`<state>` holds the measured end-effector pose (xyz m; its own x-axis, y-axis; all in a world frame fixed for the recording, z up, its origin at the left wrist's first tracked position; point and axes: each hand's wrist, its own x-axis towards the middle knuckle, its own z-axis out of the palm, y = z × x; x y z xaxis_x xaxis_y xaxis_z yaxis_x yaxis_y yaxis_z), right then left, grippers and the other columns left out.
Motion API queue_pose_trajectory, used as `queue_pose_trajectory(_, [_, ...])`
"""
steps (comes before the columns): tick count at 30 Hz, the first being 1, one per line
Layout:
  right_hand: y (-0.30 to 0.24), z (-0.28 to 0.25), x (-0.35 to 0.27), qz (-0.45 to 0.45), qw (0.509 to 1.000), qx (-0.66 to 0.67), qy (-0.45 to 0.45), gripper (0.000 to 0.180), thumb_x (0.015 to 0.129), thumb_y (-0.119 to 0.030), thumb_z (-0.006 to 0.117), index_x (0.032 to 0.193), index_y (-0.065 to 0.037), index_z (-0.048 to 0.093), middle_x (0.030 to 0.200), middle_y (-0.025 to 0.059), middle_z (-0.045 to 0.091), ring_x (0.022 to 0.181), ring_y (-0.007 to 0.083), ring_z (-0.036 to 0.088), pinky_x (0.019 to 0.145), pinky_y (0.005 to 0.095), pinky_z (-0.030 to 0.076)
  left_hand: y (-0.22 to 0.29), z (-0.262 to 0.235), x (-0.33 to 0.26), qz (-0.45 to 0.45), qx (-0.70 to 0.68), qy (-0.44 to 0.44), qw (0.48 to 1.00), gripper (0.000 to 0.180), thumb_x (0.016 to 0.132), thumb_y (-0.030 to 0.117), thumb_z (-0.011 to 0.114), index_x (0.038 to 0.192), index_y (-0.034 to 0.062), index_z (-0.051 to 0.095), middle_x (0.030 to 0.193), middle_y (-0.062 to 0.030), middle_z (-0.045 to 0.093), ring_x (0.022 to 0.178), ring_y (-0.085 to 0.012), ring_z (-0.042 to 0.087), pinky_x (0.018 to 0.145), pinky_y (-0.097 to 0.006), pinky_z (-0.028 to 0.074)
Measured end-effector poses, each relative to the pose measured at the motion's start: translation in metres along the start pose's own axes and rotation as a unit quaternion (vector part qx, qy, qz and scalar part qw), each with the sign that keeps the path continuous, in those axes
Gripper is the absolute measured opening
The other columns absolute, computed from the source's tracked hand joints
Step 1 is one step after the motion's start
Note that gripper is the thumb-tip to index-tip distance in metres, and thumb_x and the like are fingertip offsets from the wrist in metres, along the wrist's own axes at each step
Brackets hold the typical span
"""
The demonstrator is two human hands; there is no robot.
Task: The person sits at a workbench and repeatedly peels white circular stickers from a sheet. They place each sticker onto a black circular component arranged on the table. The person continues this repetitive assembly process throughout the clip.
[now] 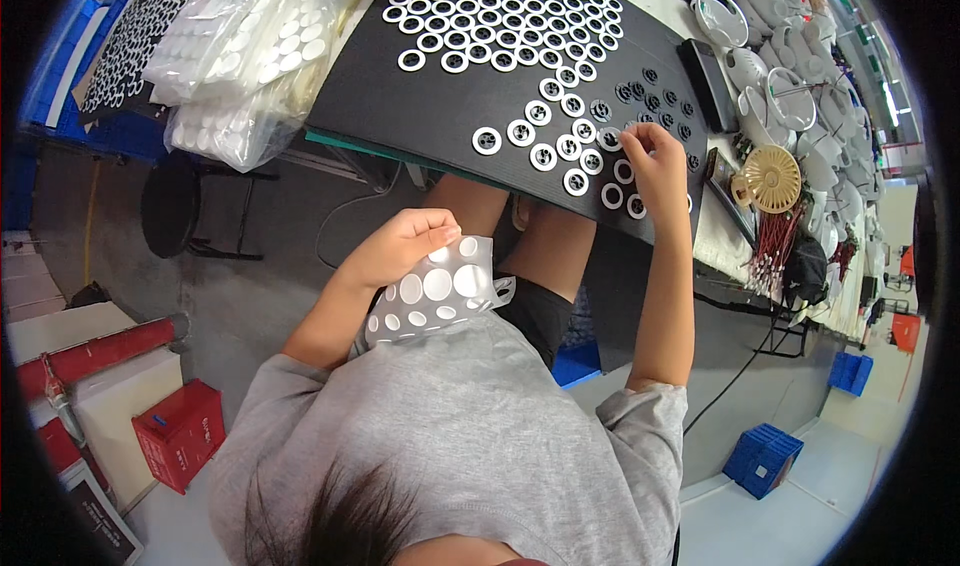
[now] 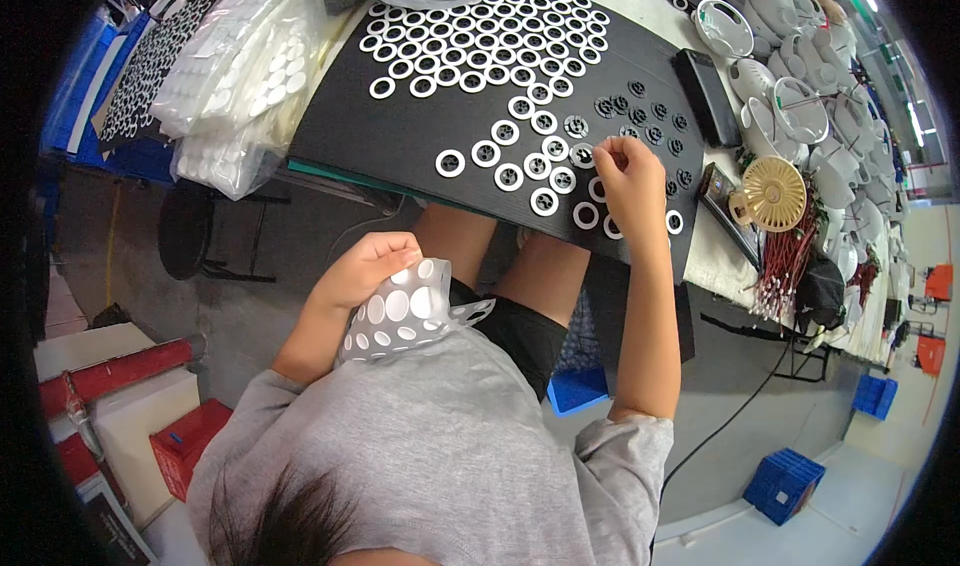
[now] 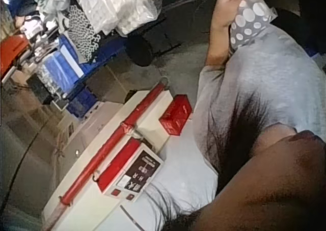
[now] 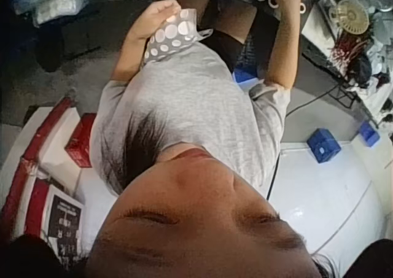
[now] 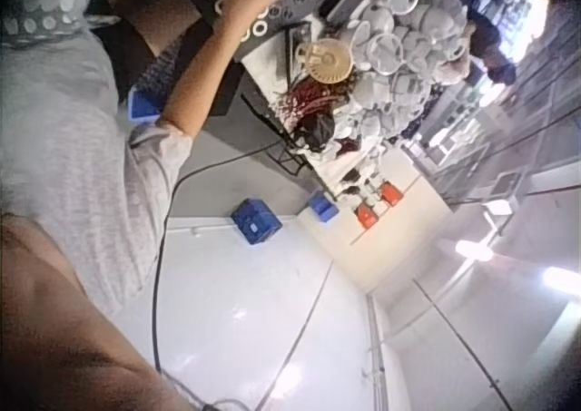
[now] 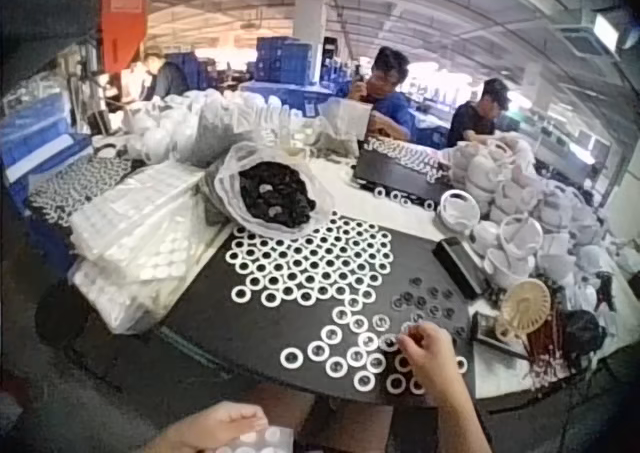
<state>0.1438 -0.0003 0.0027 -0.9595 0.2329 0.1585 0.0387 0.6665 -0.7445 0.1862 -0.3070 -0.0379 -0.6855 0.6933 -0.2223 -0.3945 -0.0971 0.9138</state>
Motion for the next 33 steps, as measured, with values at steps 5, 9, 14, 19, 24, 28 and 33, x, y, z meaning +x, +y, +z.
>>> queue_pose_trajectory(5, [0.000, 0.005, 0.007, 0.014, 0.998, -0.056, -0.007, 0.018, 0.075, -0.014, 0.060, 0.078, 0.004, 0.060, 0.067, 0.0140, 0.060, 0.060, 0.0206, 0.058, 0.059, 0.0302, 0.044, -0.001, 0.000, 0.001, 0.011, 0.004, 0.007, 1.000, 0.020, 0.090, 0.017, 0.047, 0.077, 0.0029, 0.052, 0.069, 0.0050, 0.049, 0.061, -0.0008, 0.042, 0.054, -0.017, 0.035])
queue_pose_trajectory(9, [0.000, 0.007, 0.006, -0.005, 0.997, -0.074, -0.006, 0.017, 0.074, -0.014, 0.060, 0.077, 0.003, 0.060, 0.067, 0.0141, 0.060, 0.061, 0.0225, 0.058, 0.060, 0.0316, 0.045, 0.000, -0.001, 0.001, 0.011, 0.018, 0.010, 1.000, 0.020, 0.090, 0.017, 0.047, 0.076, 0.0031, 0.052, 0.068, 0.0052, 0.049, 0.061, -0.0008, 0.041, 0.054, -0.017, 0.034])
queue_pose_trajectory(14, [-0.004, 0.005, 0.002, -0.027, 0.995, -0.092, 0.013, 0.016, 0.072, -0.012, 0.060, 0.076, 0.003, 0.060, 0.067, 0.0147, 0.059, 0.061, 0.0250, 0.058, 0.060, 0.0335, 0.045, 0.000, 0.000, 0.003, 0.005, 0.013, 0.008, 1.000, 0.020, 0.090, 0.015, 0.047, 0.077, 0.0019, 0.052, 0.068, 0.0063, 0.048, 0.062, 0.0000, 0.041, 0.054, -0.016, 0.034])
queue_pose_trajectory(19, [0.002, 0.007, 0.001, -0.053, 0.992, -0.109, 0.029, 0.012, 0.072, -0.011, 0.060, 0.073, 0.001, 0.059, 0.064, 0.0137, 0.057, 0.060, 0.0256, 0.056, 0.059, 0.0352, 0.043, 0.002, 0.001, 0.003, 0.012, 0.013, 0.007, 1.000, 0.020, 0.090, 0.015, 0.047, 0.077, 0.0019, 0.052, 0.068, 0.0063, 0.048, 0.062, 0.0001, 0.041, 0.053, -0.016, 0.034])
queue_pose_trajectory(24, [-0.002, 0.008, -0.003, -0.079, 0.987, -0.137, 0.040, 0.009, 0.072, -0.009, 0.059, 0.076, -0.002, 0.059, 0.068, 0.0118, 0.057, 0.066, 0.0255, 0.054, 0.064, 0.0363, 0.040, -0.001, -0.001, 0.003, 0.010, 0.013, 0.008, 1.000, 0.020, 0.090, 0.015, 0.047, 0.077, 0.0019, 0.052, 0.068, 0.0064, 0.048, 0.061, 0.0003, 0.041, 0.053, -0.016, 0.034])
queue_pose_trajectory(28, [-0.008, 0.011, -0.012, -0.153, 0.976, -0.152, 0.031, 0.009, 0.071, -0.008, 0.061, 0.078, -0.002, 0.058, 0.072, 0.0103, 0.055, 0.073, 0.0258, 0.052, 0.068, 0.0363, 0.038, 0.002, 0.002, 0.001, 0.015, 0.020, 0.016, 1.000, 0.020, 0.090, 0.016, 0.047, 0.077, 0.0020, 0.052, 0.067, 0.0065, 0.048, 0.061, 0.0004, 0.040, 0.052, -0.016, 0.034])
queue_pose_trajectory(33, [-0.003, 0.017, -0.016, -0.163, 0.976, -0.142, 0.035, 0.014, 0.070, -0.007, 0.063, 0.083, -0.003, 0.057, 0.074, 0.0092, 0.053, 0.074, 0.0263, 0.051, 0.069, 0.0371, 0.038, 0.003, 0.005, 0.001, 0.010, 0.029, 0.023, 0.999, 0.020, 0.090, 0.016, 0.047, 0.077, 0.0020, 0.052, 0.066, 0.0067, 0.047, 0.060, 0.0004, 0.040, 0.051, -0.017, 0.033])
